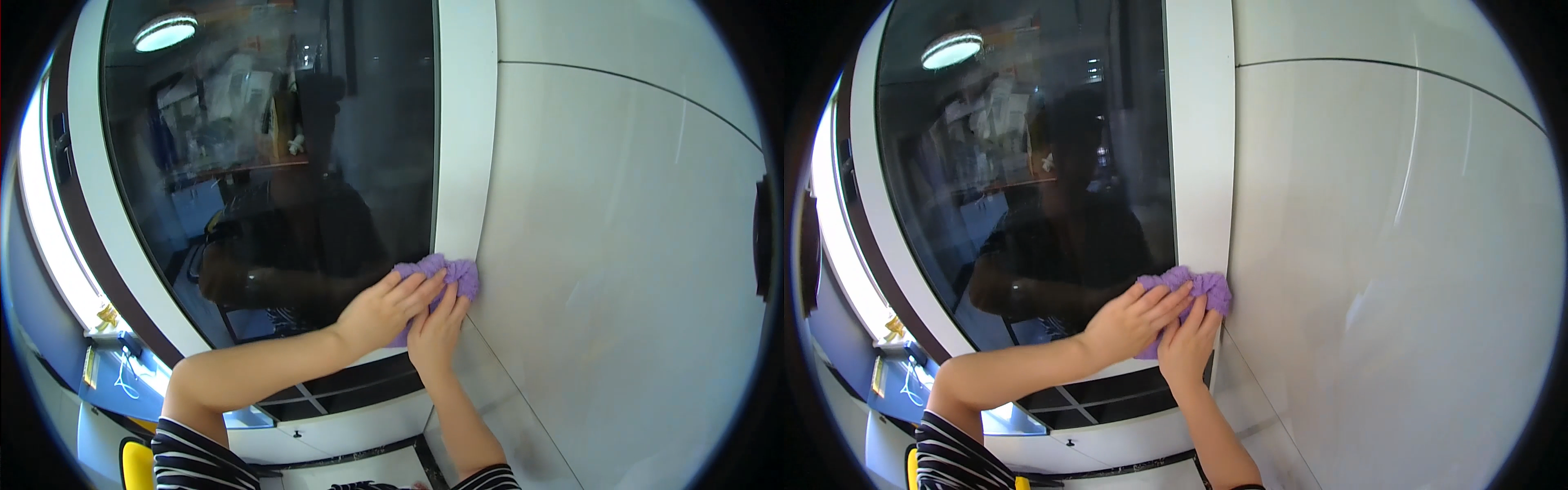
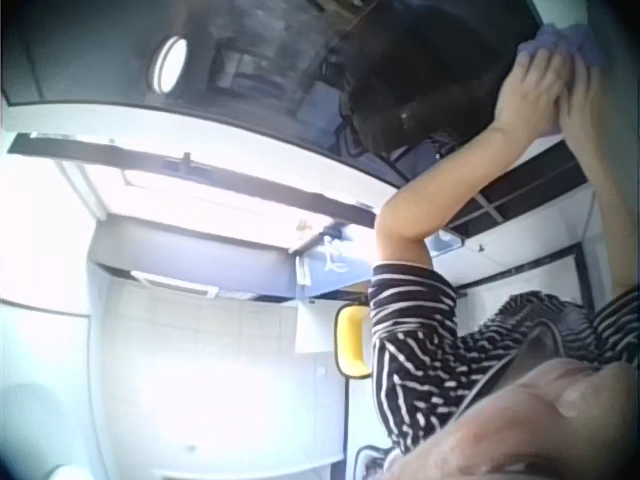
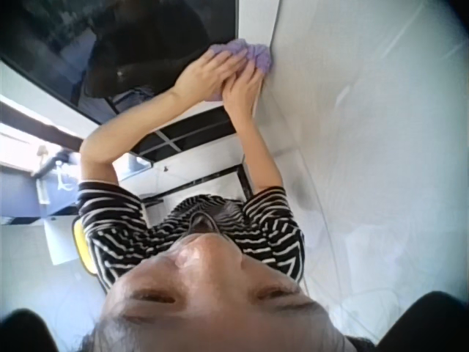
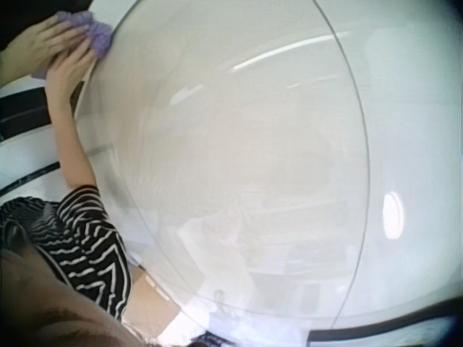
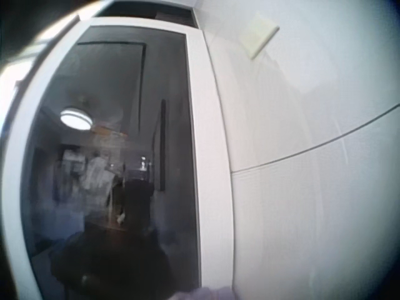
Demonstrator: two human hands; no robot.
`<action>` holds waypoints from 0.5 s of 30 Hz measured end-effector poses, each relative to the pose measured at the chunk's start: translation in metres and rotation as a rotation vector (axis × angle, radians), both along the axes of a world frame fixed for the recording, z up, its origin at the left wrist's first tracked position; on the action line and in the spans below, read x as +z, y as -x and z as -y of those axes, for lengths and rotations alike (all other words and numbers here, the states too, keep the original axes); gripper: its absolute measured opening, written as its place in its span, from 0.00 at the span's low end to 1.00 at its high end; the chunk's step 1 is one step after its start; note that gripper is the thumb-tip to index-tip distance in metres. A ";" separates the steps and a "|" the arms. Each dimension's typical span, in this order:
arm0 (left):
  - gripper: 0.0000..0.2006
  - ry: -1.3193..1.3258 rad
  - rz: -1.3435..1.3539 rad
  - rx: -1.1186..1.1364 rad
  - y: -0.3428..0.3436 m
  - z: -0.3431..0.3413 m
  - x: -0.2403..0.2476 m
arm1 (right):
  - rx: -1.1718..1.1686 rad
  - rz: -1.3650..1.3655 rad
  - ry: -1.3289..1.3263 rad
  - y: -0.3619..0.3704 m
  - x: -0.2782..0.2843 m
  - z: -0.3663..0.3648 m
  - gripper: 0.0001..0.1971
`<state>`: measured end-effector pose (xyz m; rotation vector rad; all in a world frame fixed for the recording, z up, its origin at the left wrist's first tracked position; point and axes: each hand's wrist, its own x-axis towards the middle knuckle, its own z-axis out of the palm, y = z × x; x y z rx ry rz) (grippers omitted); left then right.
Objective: The person wipes the white frame and glass of a window with a purple cloth, rinses the cloth in a pink basin of water, and then wipes a white cabinet door.
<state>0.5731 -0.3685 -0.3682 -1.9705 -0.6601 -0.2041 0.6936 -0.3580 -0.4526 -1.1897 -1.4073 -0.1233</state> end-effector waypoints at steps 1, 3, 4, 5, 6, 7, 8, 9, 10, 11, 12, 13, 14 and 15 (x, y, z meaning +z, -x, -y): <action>0.32 0.012 0.025 -0.036 0.006 -0.005 -0.002 | 0.019 -0.060 -0.051 0.005 0.001 -0.004 0.27; 0.32 -0.024 0.062 -0.076 0.003 -0.010 0.025 | -0.004 -0.025 -0.133 -0.003 0.031 -0.013 0.27; 0.31 -0.071 0.089 -0.065 -0.002 -0.010 0.047 | -0.018 0.003 -0.220 -0.005 0.053 -0.016 0.26; 0.30 -0.055 0.138 -0.069 -0.004 -0.008 0.070 | 0.008 -0.006 -0.265 -0.007 0.078 -0.018 0.26; 0.29 -0.110 0.184 -0.092 -0.011 -0.010 0.090 | 0.020 -0.008 -0.307 -0.014 0.103 -0.021 0.26; 0.28 -0.134 0.233 -0.125 -0.013 -0.011 0.107 | -0.005 0.004 -0.374 -0.015 0.122 -0.027 0.26; 0.27 -0.155 0.271 -0.163 -0.016 -0.013 0.120 | -0.032 0.019 -0.439 -0.016 0.136 -0.032 0.26; 0.26 -0.186 0.298 -0.179 -0.018 -0.013 0.127 | -0.028 0.021 -0.427 -0.018 0.146 -0.034 0.26; 0.25 -0.212 0.328 -0.189 -0.020 -0.015 0.128 | -0.014 0.019 -0.449 -0.019 0.153 -0.036 0.26; 0.25 -0.233 0.362 -0.215 -0.023 -0.018 0.123 | -0.002 0.017 -0.471 -0.019 0.153 -0.037 0.26; 0.25 -0.225 0.368 -0.206 -0.024 -0.020 0.115 | 0.006 0.021 -0.461 -0.021 0.145 -0.038 0.26; 0.25 -0.184 0.367 -0.193 -0.025 -0.019 0.104 | 0.022 0.025 -0.422 -0.022 0.133 -0.038 0.26; 0.25 -0.142 0.366 -0.182 -0.026 -0.018 0.093 | 0.037 0.029 -0.384 -0.023 0.120 -0.037 0.26; 0.25 -0.110 0.364 -0.198 -0.023 -0.020 0.077 | 0.049 0.025 -0.329 -0.021 0.104 -0.032 0.27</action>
